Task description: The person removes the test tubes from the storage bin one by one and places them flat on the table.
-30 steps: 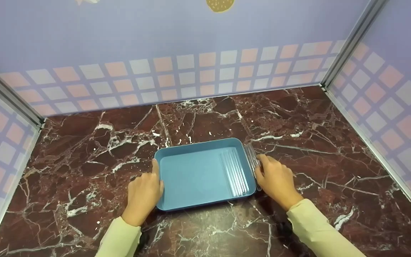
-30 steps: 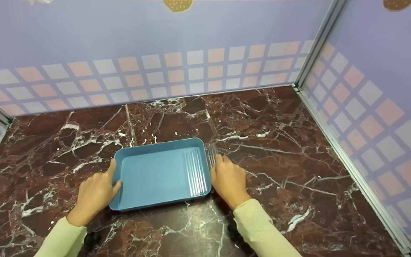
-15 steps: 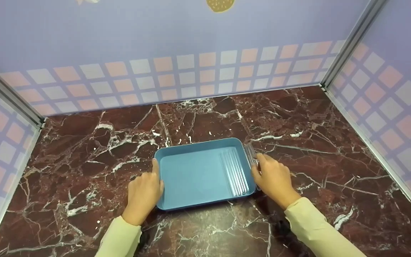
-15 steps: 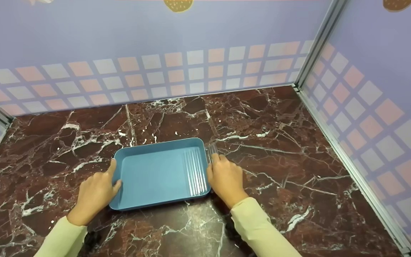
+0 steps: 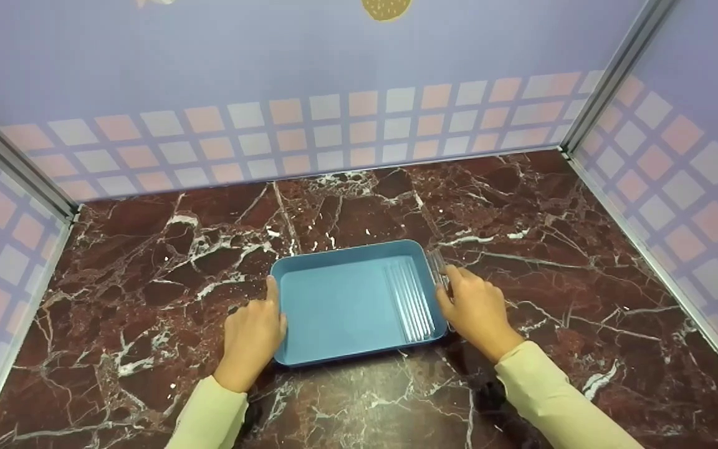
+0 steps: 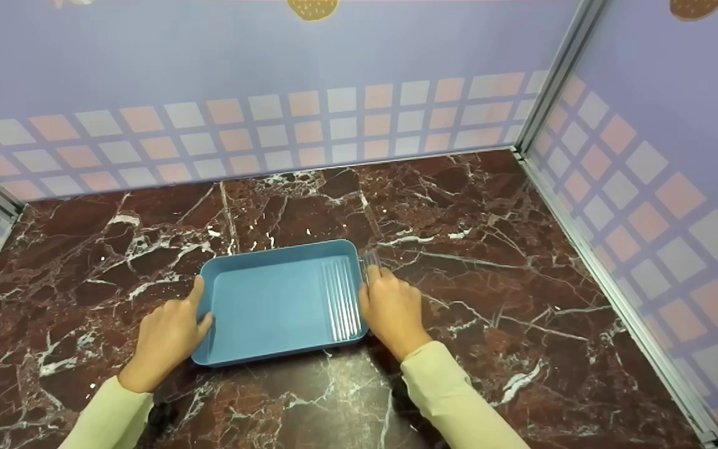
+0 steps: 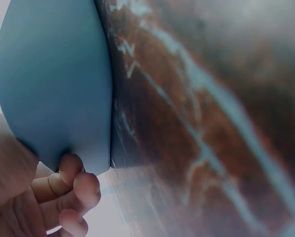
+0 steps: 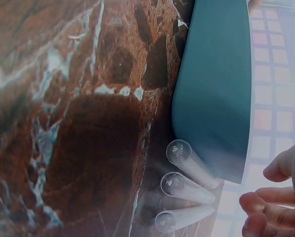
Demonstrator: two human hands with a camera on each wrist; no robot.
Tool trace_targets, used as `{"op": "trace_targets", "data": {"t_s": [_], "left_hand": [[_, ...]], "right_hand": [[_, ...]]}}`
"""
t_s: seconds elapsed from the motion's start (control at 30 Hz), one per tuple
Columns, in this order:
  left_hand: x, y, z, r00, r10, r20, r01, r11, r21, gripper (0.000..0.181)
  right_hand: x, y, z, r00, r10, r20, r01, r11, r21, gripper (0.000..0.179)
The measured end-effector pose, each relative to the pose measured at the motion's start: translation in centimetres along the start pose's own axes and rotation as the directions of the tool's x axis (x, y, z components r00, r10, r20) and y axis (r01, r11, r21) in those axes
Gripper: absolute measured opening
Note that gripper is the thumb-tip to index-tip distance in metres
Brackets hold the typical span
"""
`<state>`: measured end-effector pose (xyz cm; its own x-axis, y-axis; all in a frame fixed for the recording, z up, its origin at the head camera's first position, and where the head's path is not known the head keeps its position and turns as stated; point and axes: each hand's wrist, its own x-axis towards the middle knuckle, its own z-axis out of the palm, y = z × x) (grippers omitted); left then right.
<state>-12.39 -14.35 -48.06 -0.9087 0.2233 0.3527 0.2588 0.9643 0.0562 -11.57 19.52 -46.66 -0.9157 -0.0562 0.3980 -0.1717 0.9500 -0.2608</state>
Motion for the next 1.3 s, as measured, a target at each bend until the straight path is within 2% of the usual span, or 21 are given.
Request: {"op": "trace_targets", "data": {"t_s": [0.6, 0.97, 1.1, 1.3], "left_hand": [[0.1, -0.1, 0.3, 0.998, -0.029, 0.054, 0.029, 0.999, -0.012, 0.063], [0.0, -0.1, 0.2, 1.000, -0.011, -0.004, 0.011, 1.000, -0.003, 0.059], [0.1, -0.1, 0.2, 1.000, -0.014, 0.007, 0.014, 1.000, -0.005, 0.060], [0.1, -0.1, 0.2, 0.999, -0.025, 0.034, 0.026, 1.000, -0.015, 0.060]], "right_hand": [[0.1, -0.7, 0.2, 1.000, -0.013, 0.027, 0.013, 1.000, 0.019, 0.021], [0.2, -1.1, 0.4, 0.999, -0.026, 0.034, 0.025, 0.999, 0.028, 0.020], [0.2, -1.2, 0.4, 0.998, -0.048, 0.036, 0.047, 0.998, 0.040, 0.020], [0.2, -1.4, 0.5, 0.991, -0.103, 0.083, 0.101, 0.994, 0.033, 0.021]]}}
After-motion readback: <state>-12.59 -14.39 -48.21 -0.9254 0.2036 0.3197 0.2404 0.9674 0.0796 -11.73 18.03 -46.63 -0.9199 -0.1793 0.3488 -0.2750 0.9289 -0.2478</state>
